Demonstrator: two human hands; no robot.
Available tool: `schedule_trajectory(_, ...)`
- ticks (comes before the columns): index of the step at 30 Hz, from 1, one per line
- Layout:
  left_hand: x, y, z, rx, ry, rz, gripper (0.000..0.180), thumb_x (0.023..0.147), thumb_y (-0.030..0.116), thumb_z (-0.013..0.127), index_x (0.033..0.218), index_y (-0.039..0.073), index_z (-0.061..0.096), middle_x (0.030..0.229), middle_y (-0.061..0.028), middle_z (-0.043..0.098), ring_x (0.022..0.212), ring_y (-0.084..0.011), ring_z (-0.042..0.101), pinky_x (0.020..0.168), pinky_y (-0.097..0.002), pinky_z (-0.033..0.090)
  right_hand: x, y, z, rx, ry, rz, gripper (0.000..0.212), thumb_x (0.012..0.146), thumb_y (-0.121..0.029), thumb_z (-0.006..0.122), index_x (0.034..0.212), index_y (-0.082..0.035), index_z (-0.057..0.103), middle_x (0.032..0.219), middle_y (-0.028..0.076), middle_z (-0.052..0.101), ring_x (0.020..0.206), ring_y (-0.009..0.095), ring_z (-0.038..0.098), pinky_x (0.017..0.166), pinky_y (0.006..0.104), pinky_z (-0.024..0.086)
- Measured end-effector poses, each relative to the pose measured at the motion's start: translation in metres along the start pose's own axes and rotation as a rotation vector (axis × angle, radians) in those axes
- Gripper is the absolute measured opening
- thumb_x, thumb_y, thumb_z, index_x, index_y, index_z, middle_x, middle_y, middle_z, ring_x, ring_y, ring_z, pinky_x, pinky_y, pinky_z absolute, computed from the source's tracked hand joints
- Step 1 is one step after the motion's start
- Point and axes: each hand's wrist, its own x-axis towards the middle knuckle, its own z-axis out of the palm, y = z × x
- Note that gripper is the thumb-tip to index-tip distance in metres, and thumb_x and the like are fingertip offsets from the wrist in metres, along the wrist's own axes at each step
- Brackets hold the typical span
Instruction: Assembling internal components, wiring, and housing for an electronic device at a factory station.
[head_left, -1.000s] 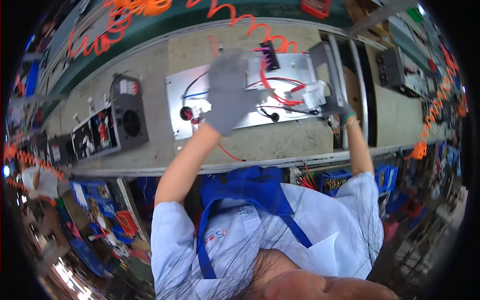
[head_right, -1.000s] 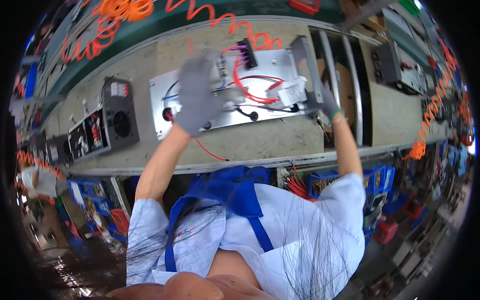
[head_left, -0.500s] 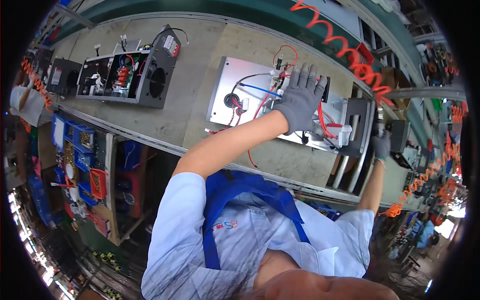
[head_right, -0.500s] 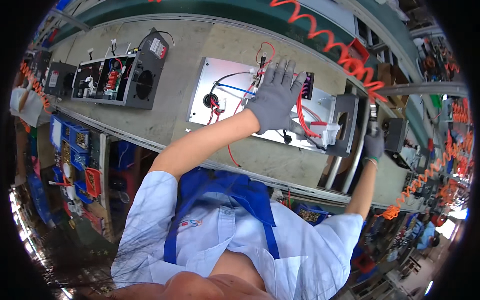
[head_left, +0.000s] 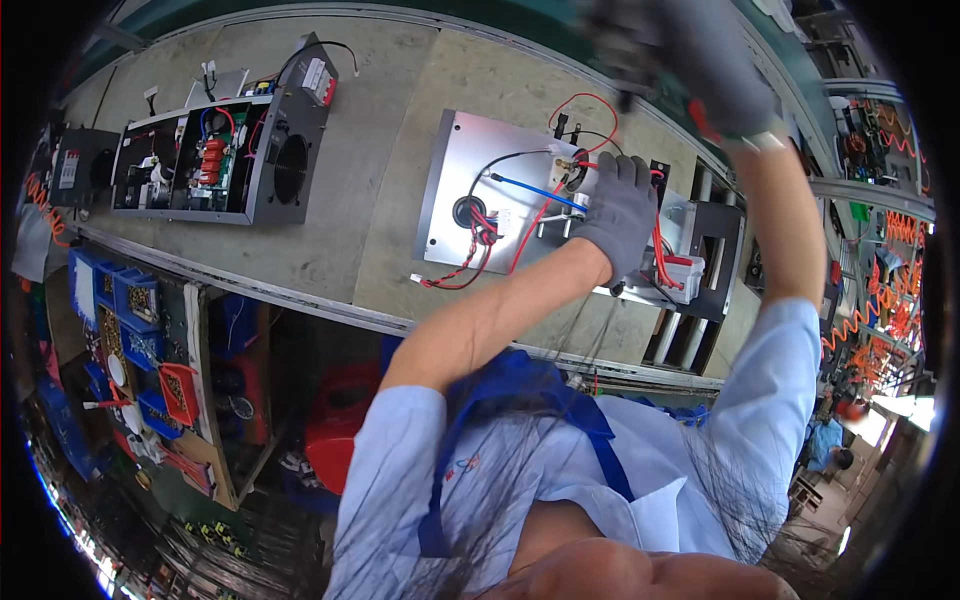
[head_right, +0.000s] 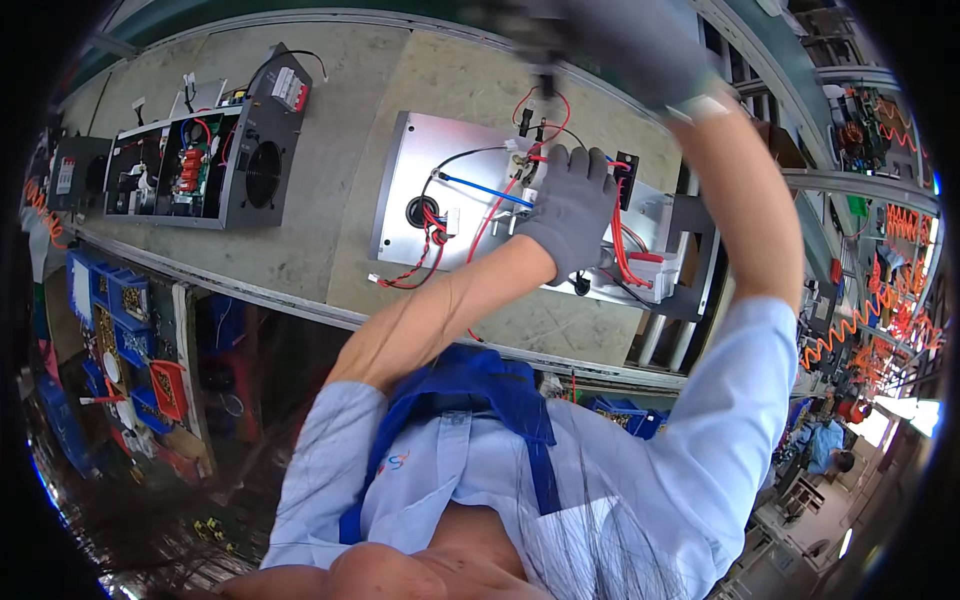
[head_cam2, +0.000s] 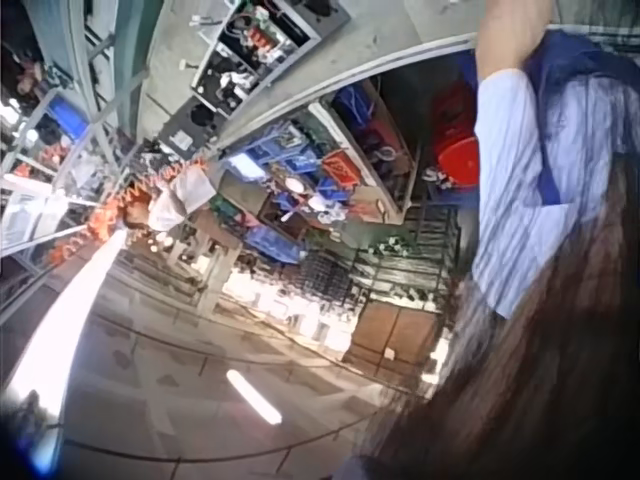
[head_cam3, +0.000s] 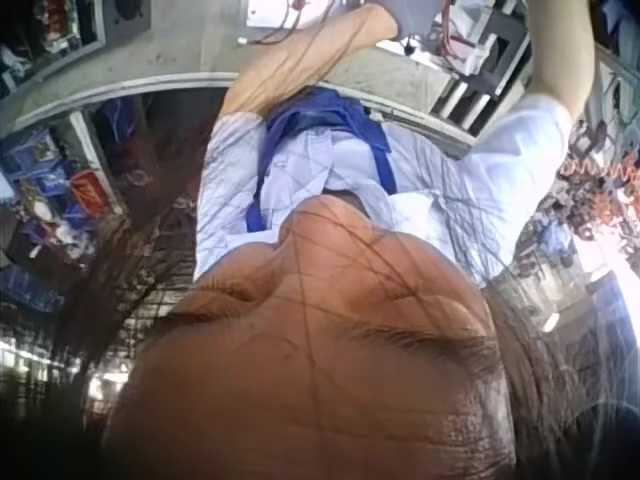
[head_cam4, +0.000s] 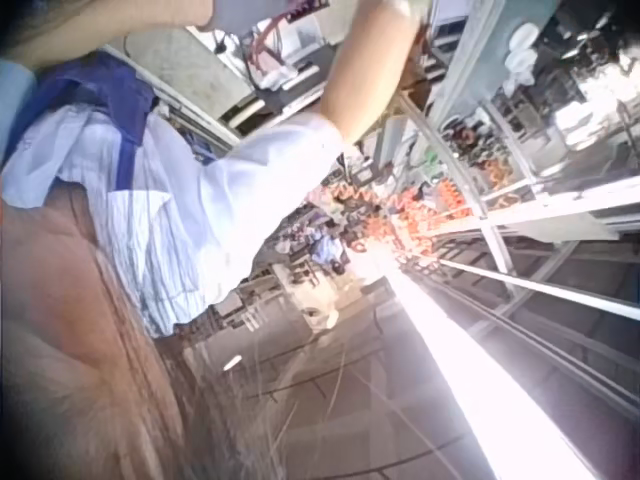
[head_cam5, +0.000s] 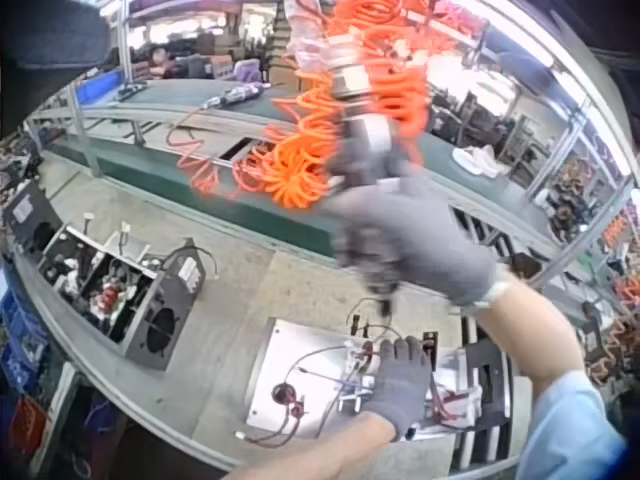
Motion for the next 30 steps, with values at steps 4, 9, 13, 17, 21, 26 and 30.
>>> schedule_trajectory(4, 0.0, -0.01, 0.007, -0.031, 0.017, -0.066, 0.07, 0.065, 0.046, 0.072, 0.118, 0.002, 0.061, 0.123, -0.02, 0.052, 0.117, -0.0345, 0.045, 0.1, -0.0517, 0.029, 0.071, 0.011, 0.11, -0.137, -0.206, -0.138, 0.03, 0.079, -0.022, 0.063, 0.101, -0.007, 0.05, 0.069, 0.003, 0.058, 0.048, 0.008, 0.051, 0.041, 0.025, 0.042)
schedule_trajectory(9, 0.002, -0.004, 0.008, -0.059, -0.011, -0.088, 0.061, 0.074, 0.036, 0.066, 0.122, 0.0, 0.059, 0.128, -0.0201, 0.051, 0.124, -0.037, 0.042, 0.103, -0.0545, 0.027, 0.095, 0.064, 0.14, -0.312, -0.312, -0.219, 0.049, 0.075, -0.029, 0.065, 0.116, -0.005, 0.055, 0.084, 0.01, 0.063, 0.072, 0.02, 0.063, 0.065, 0.034, 0.052)
schedule_trajectory(13, 0.003, -0.008, 0.006, -0.081, -0.031, -0.108, 0.059, 0.08, 0.03, 0.06, 0.131, 0.001, 0.052, 0.136, -0.0172, 0.049, 0.131, -0.0378, 0.038, 0.107, -0.059, 0.023, 0.102, 0.086, 0.152, -0.523, -0.335, -0.09, 0.065, 0.07, -0.04, 0.067, 0.123, -0.003, 0.057, 0.093, 0.018, 0.067, 0.085, 0.023, 0.067, 0.076, 0.0324, 0.055)
schedule_trajectory(17, 0.006, -0.003, 0.013, -0.084, -0.041, -0.104, 0.059, 0.084, 0.027, 0.056, 0.137, 0.003, 0.046, 0.14, -0.0157, 0.047, 0.134, -0.037, 0.036, 0.109, -0.0631, 0.018, 0.101, 0.096, 0.156, -0.602, -0.337, -0.056, 0.067, 0.069, -0.04, 0.067, 0.125, -0.004, 0.057, 0.096, 0.017, 0.067, 0.086, 0.026, 0.067, 0.08, 0.0349, 0.055)
schedule_trajectory(21, 0.005, -0.004, 0.016, -0.087, -0.007, -0.105, 0.062, 0.082, 0.028, 0.058, 0.137, 0.003, 0.047, 0.14, -0.016, 0.047, 0.134, -0.0374, 0.037, 0.109, -0.0633, 0.017, 0.099, 0.099, 0.157, -0.657, -0.364, -0.054, 0.065, 0.071, -0.038, 0.067, 0.126, -0.005, 0.055, 0.094, 0.015, 0.067, 0.084, 0.023, 0.067, 0.078, 0.0344, 0.054)
schedule_trajectory(26, 0.003, -0.004, 0.016, -0.105, 0.049, -0.122, 0.064, 0.078, 0.029, 0.062, 0.136, 0.003, 0.049, 0.14, -0.0158, 0.047, 0.133, -0.0376, 0.037, 0.109, -0.063, 0.016, 0.1, 0.11, 0.158, -0.653, -0.374, -0.072, 0.062, 0.072, -0.036, 0.067, 0.124, -0.004, 0.055, 0.092, 0.015, 0.066, 0.08, 0.022, 0.066, 0.076, 0.0329, 0.053)
schedule_trajectory(30, 0.002, -0.006, 0.009, -0.184, 0.0, -0.171, 0.064, 0.077, 0.029, 0.063, 0.135, 0.006, 0.051, 0.137, -0.0153, 0.049, 0.132, -0.0362, 0.038, 0.109, -0.0635, 0.016, 0.106, 0.12, 0.161, -0.631, -0.436, 0.001, 0.06, 0.072, -0.035, 0.066, 0.122, -0.003, 0.056, 0.09, 0.014, 0.066, 0.077, 0.021, 0.065, 0.073, 0.0325, 0.053)
